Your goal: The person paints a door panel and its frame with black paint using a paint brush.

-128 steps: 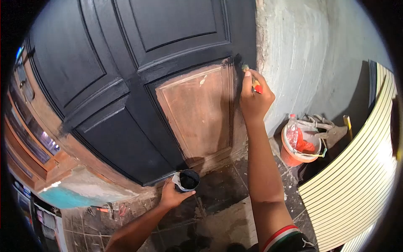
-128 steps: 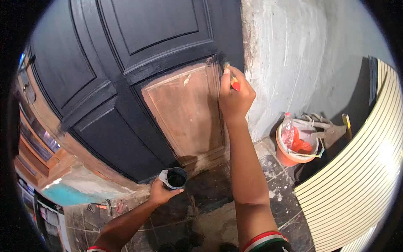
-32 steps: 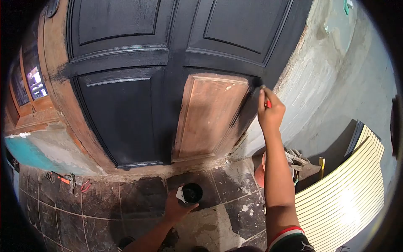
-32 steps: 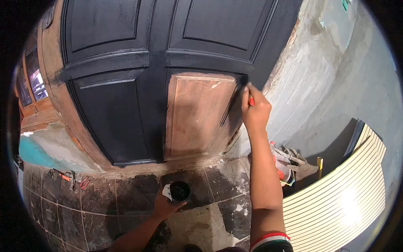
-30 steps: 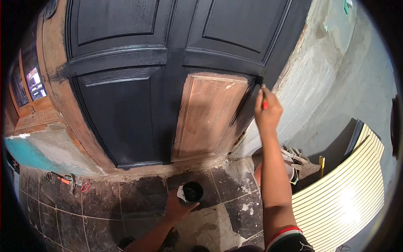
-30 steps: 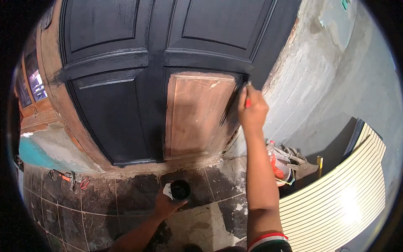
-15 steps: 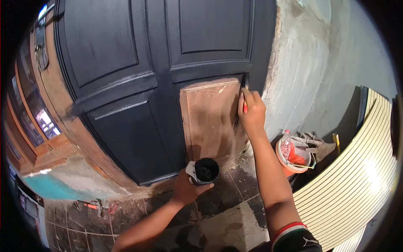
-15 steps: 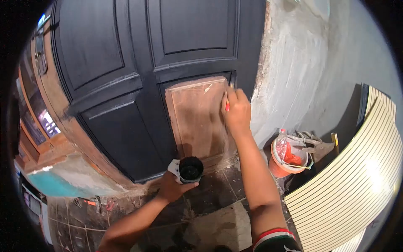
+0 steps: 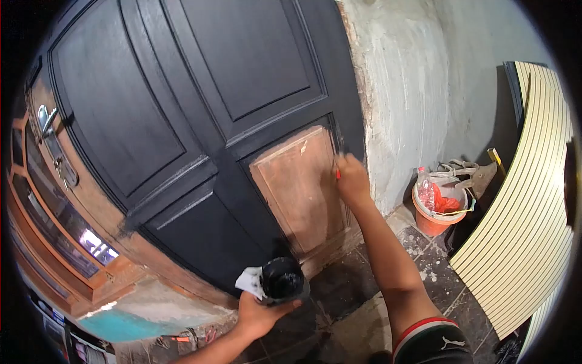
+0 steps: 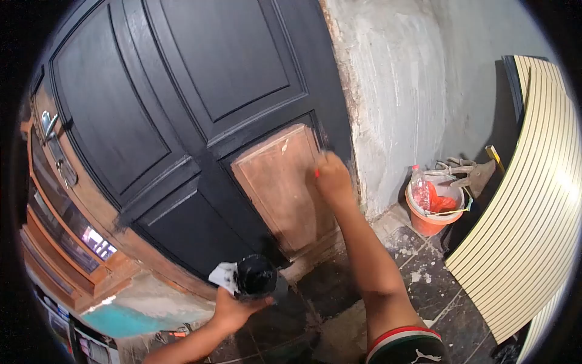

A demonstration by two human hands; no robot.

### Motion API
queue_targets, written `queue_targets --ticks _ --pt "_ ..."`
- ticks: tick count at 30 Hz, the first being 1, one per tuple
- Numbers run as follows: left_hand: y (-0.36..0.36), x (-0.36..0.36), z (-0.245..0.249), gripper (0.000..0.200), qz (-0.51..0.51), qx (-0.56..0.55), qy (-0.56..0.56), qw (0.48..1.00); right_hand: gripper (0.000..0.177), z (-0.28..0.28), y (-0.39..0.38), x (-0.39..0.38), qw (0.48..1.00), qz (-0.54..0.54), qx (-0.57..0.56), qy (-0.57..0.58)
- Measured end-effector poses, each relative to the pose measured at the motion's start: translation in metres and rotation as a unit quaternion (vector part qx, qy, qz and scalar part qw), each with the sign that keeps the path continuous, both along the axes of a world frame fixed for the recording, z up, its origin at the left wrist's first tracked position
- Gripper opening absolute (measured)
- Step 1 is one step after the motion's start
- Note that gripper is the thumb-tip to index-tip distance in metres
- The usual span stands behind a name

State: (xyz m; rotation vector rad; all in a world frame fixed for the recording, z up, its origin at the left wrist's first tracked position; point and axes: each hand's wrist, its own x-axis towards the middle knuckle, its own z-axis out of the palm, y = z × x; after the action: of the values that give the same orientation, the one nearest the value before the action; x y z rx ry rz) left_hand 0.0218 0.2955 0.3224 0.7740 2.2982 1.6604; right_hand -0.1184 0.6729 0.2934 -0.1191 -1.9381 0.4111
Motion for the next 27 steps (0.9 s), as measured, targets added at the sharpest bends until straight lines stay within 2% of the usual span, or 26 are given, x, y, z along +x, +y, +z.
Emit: queue_targets --ticks 2,3,5,8,11,14,16,17,20,23,26,27 --pt "-0.005 0.011 -0.004 0.064 0.027 0.016 -0.018 0.999 0.022 0.050 -0.007 0.005 0.996 0.028 -0.019 0.087" --pt "-0.006 0.015 -0.005 0.064 0.027 0.014 -0.038 0.999 0.022 0.051 -0.009 0.001 0.995 0.030 -0.015 0.094" --pt "-0.010 0.017 -0.010 0.065 0.028 0.007 -0.077 0.997 0.021 0.044 -0.013 -0.005 0.994 0.033 -0.009 0.108" --pt "-0.019 0.012 -0.035 0.064 0.057 0.011 -0.053 0.997 0.022 -0.026 -0.015 -0.019 0.999 -0.029 0.027 0.022" --pt "-0.021 0.004 -0.042 0.064 0.054 0.025 -0.043 0.997 0.015 -0.026 -0.017 -0.019 1.000 -0.014 0.013 0.025" --pt "-0.009 0.003 -0.033 0.063 0.044 0.020 -0.040 0.998 0.010 0.024 -0.023 -0.005 1.000 -0.010 -0.005 0.005" --pt "-0.005 0.000 -0.039 0.064 0.037 0.012 -0.033 0.999 0.010 0.028 -0.025 -0.014 1.000 -0.016 -0.015 0.021" --pt "-0.004 -0.002 -0.046 0.066 0.038 0.014 -0.020 0.999 0.010 0.028 -0.025 -0.015 0.999 -0.019 -0.020 0.031" --pt "0.000 -0.005 -0.053 0.071 0.023 0.021 0.005 0.999 0.015 -0.023 -0.020 -0.021 0.999 -0.041 -0.019 0.015" --pt "0.004 -0.006 -0.049 0.074 -0.005 0.017 0.011 1.000 0.019 -0.012 -0.027 -0.009 0.999 -0.024 -0.018 0.022" --pt "0.004 -0.005 -0.049 0.075 -0.020 0.001 0.029 0.999 0.021 0.040 -0.032 0.010 0.996 0.039 0.000 0.074" --pt "0.004 -0.007 -0.052 0.075 -0.023 0.007 0.030 0.999 0.020 0.037 -0.027 0.005 0.997 0.021 -0.011 0.078"
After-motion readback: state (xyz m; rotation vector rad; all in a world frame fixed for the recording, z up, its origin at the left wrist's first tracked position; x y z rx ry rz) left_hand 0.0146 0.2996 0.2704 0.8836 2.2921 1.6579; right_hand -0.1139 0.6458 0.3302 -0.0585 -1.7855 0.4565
